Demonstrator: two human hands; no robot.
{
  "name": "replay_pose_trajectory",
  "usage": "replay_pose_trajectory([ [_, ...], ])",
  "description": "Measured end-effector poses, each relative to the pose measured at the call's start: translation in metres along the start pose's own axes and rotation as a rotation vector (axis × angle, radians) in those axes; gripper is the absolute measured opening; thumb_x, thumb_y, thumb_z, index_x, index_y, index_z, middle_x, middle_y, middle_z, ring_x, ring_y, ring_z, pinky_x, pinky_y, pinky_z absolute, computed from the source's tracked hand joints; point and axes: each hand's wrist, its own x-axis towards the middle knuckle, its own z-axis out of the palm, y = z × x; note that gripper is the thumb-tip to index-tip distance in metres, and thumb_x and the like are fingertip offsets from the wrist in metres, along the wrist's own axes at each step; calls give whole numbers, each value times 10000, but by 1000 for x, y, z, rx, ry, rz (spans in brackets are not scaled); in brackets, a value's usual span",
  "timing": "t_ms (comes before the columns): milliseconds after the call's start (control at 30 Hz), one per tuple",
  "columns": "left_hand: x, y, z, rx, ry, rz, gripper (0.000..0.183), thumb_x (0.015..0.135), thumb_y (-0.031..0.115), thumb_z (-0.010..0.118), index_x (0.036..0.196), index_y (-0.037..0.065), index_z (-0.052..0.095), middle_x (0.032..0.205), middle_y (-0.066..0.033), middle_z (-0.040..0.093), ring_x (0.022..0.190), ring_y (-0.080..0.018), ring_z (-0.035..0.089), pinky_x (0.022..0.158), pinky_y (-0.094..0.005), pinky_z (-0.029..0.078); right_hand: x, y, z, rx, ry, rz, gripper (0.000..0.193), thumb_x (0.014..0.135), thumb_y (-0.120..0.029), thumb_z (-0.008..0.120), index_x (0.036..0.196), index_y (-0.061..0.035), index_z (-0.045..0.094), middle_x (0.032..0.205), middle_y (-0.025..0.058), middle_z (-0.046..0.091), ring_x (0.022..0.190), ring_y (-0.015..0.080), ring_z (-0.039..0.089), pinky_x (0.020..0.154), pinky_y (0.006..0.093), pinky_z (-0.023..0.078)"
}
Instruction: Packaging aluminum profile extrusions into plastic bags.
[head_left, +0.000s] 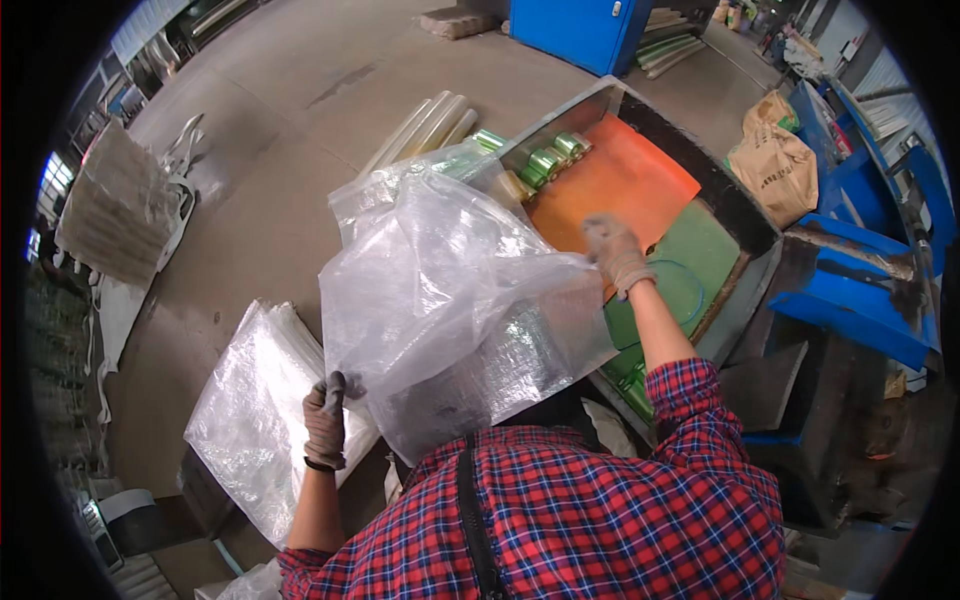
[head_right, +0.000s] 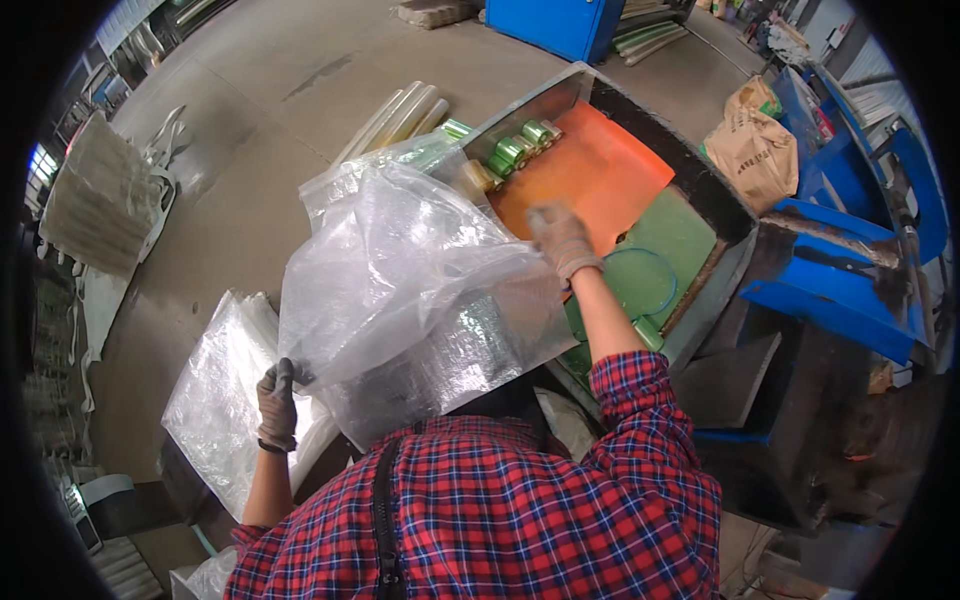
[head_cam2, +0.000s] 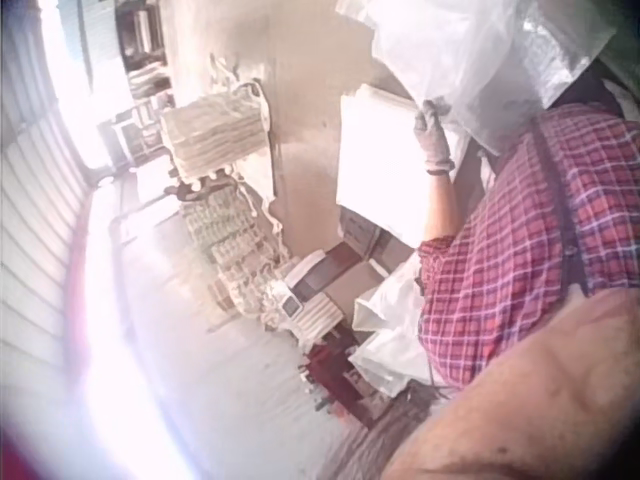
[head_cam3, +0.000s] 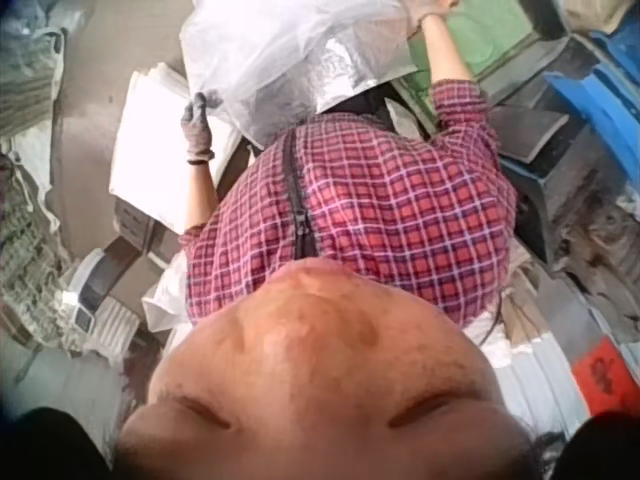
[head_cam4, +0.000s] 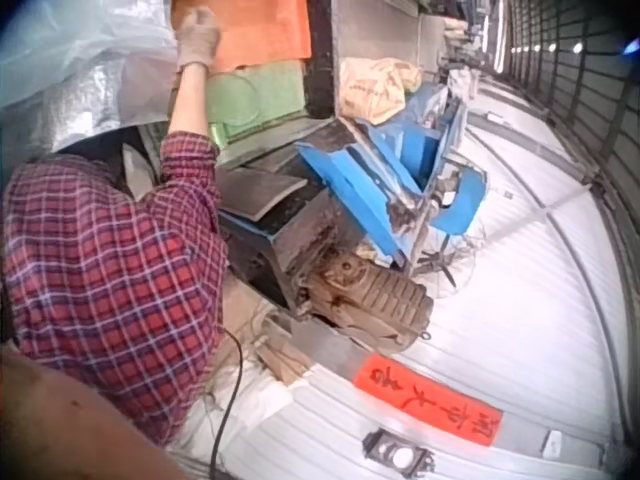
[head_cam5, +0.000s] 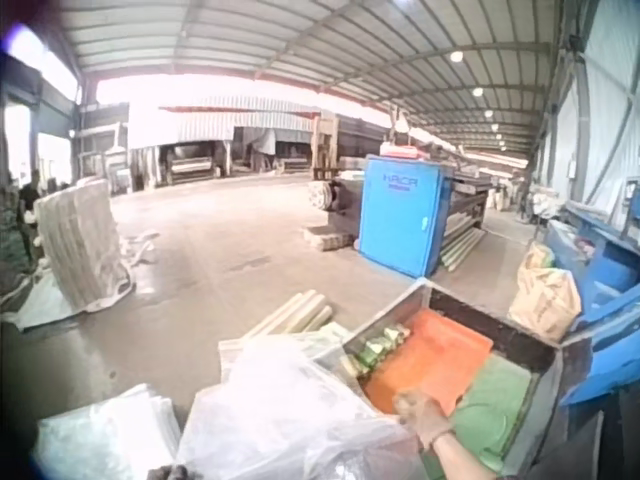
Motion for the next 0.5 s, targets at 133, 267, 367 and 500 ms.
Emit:
replay_pose_trajectory([
  [133,1,-24,-12,86,79,9,220,867,170,476,939,-19,563,703,-29,565,639,-103,512,593,-254,431,-30,-35,51,399,-601,466,613,762,-522,525,1139,-44,451,635,98,535,423,120,440,389,235,364],
  [267,22,-41,-33,315,148,252,422,807,-32,381,1227,-36,332,776,-112,488,626,-190,496,523,-280,445,-15,-11,94,754,-988,712,658,758,-616,446,1119,-66,448,528,35,444,358,60,338,318,189,255],
  [367,46,-8,-18,338,401,469,304,869,291,449,723,27,492,618,-18,464,595,-100,485,549,-250,414,-33,-13,126,588,-1348,760,537,747,-623,460,969,-136,511,472,-63,363,303,27,236,283,161,176],
  [500,82,24,-42,44,672,159,332,887,192,406,1078,-69,477,780,-123,505,624,-185,457,551,-305,435,-62,-37,122,914,-1093,502,280,764,-386,600,859,-130,539,476,-53,361,329,29,275,302,158,200],
])
